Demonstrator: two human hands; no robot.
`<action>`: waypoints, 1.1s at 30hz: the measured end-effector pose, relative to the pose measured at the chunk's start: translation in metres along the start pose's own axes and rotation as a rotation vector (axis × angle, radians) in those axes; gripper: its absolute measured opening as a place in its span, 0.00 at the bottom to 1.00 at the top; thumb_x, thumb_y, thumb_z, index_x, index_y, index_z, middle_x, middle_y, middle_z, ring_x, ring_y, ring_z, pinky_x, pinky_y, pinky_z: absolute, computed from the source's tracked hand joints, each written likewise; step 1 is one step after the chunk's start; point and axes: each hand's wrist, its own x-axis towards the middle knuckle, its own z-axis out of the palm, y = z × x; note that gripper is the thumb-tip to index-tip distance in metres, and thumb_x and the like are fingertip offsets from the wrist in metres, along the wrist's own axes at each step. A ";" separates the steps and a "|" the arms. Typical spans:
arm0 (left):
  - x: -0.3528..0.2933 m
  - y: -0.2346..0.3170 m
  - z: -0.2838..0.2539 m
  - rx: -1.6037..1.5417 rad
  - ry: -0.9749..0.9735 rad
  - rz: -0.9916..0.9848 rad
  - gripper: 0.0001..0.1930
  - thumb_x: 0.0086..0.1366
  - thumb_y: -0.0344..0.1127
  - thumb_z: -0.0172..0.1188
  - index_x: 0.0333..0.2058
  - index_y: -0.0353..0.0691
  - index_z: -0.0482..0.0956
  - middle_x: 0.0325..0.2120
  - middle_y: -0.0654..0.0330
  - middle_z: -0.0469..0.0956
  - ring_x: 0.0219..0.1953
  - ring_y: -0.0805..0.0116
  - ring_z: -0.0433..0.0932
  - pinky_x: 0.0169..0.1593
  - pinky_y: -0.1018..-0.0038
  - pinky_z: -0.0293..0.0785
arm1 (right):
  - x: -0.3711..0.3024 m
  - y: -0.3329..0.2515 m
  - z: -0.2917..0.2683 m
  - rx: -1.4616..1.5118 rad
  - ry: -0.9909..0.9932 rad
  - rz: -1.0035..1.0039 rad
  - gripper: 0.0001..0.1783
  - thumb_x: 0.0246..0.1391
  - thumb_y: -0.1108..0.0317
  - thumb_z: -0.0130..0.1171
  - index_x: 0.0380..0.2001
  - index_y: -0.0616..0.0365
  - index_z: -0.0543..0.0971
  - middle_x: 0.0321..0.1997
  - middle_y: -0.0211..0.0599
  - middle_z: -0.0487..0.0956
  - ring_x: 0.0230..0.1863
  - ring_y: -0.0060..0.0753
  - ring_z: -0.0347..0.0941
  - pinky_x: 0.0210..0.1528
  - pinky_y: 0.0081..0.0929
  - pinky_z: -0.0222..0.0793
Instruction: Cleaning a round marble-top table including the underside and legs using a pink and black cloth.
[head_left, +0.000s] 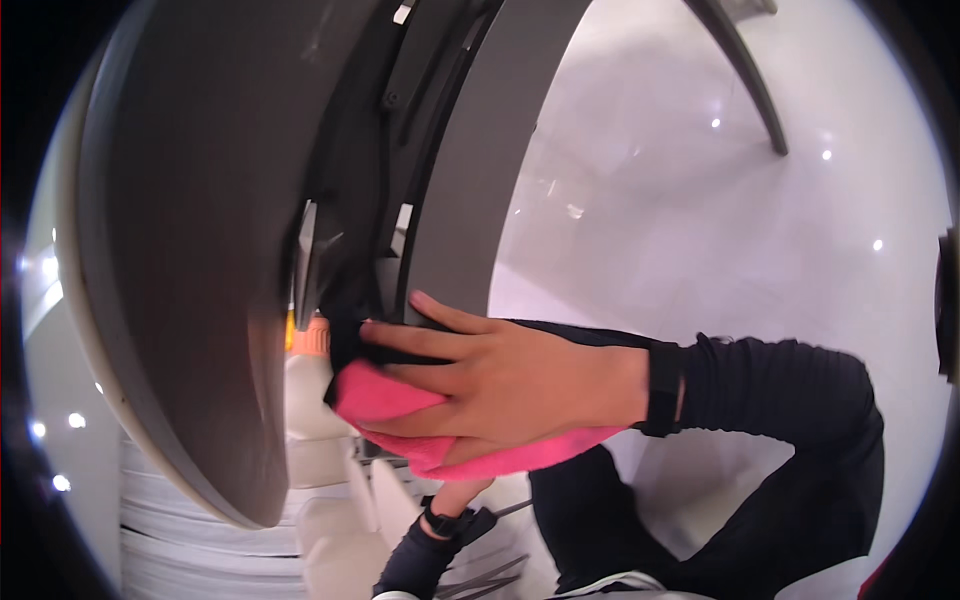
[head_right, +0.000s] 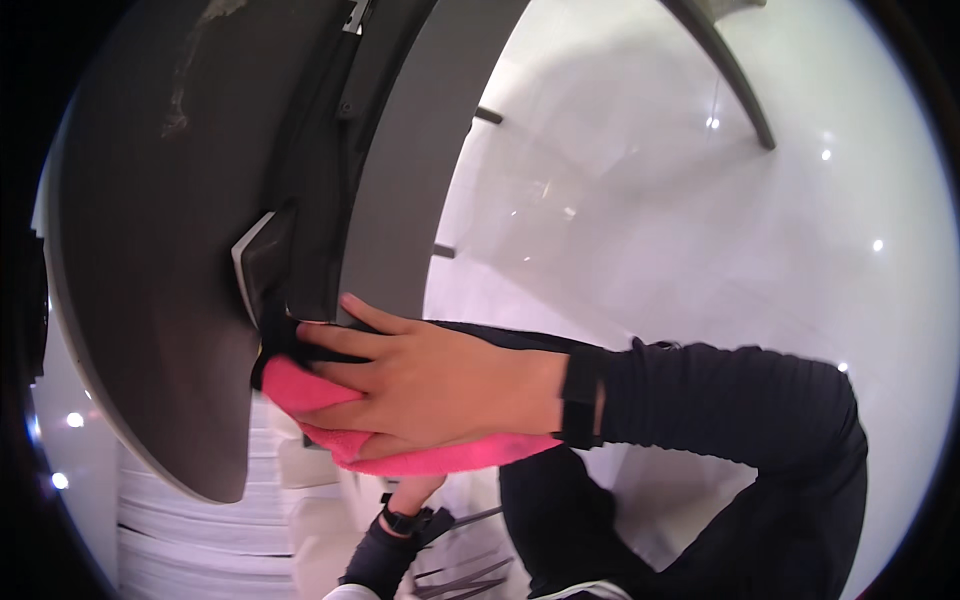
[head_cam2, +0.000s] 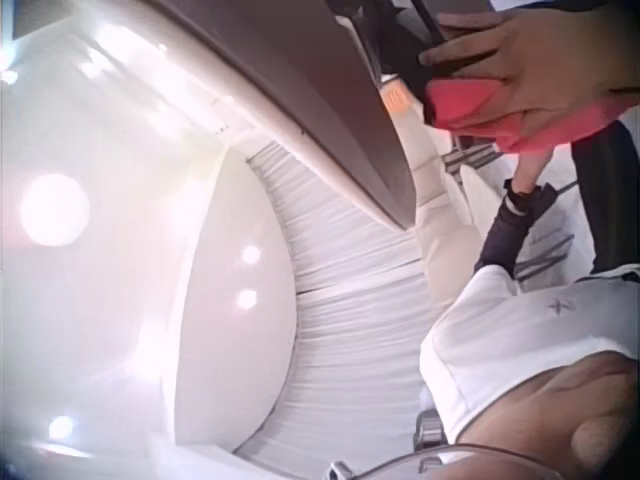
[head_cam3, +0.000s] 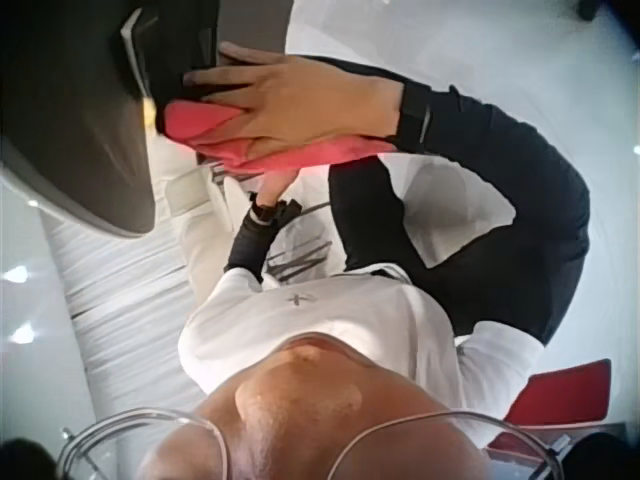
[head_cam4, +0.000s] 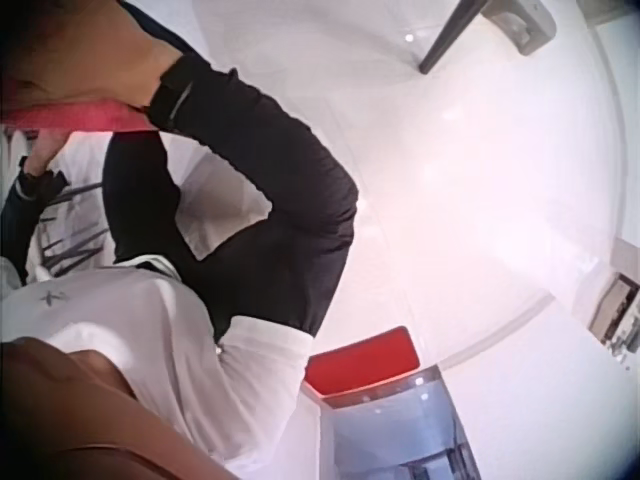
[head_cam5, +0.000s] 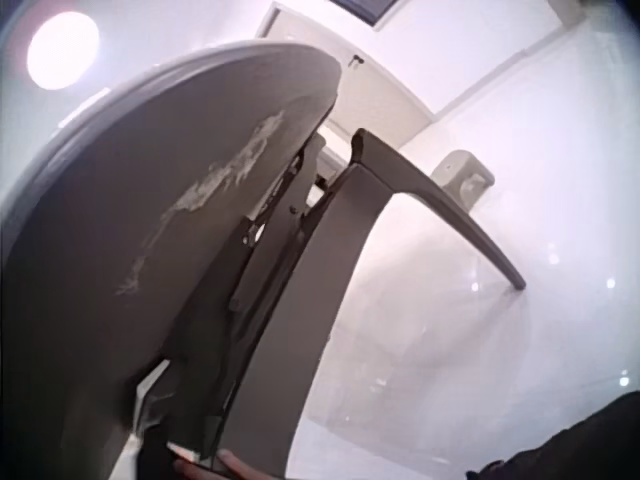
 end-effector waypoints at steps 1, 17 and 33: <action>-0.013 -0.002 -0.015 0.359 0.094 0.195 0.18 0.67 0.29 0.67 0.55 0.36 0.80 0.48 0.54 0.84 0.53 0.57 0.82 0.58 0.63 0.77 | 0.023 -0.006 0.001 0.016 0.033 -0.039 0.22 0.64 0.48 0.55 0.57 0.42 0.80 0.55 0.38 0.80 0.65 0.44 0.71 0.78 0.60 0.48; 0.031 0.052 -0.015 -0.311 -0.196 -0.094 0.22 0.57 0.21 0.74 0.50 0.32 0.77 0.46 0.53 0.79 0.62 0.46 0.76 0.55 0.61 0.82 | 0.054 0.199 -0.234 -1.176 -0.079 0.135 0.23 0.72 0.49 0.46 0.52 0.52 0.81 0.62 0.50 0.77 0.71 0.52 0.65 0.78 0.60 0.44; 0.026 0.034 -0.014 -0.371 -0.179 -0.057 0.28 0.58 0.13 0.69 0.55 0.30 0.70 0.49 0.50 0.77 0.65 0.43 0.73 0.53 0.60 0.85 | 0.031 0.208 -0.102 -0.610 0.890 0.478 0.45 0.66 0.65 0.54 0.74 0.77 0.42 0.60 0.94 0.58 0.62 0.91 0.59 0.67 0.59 0.60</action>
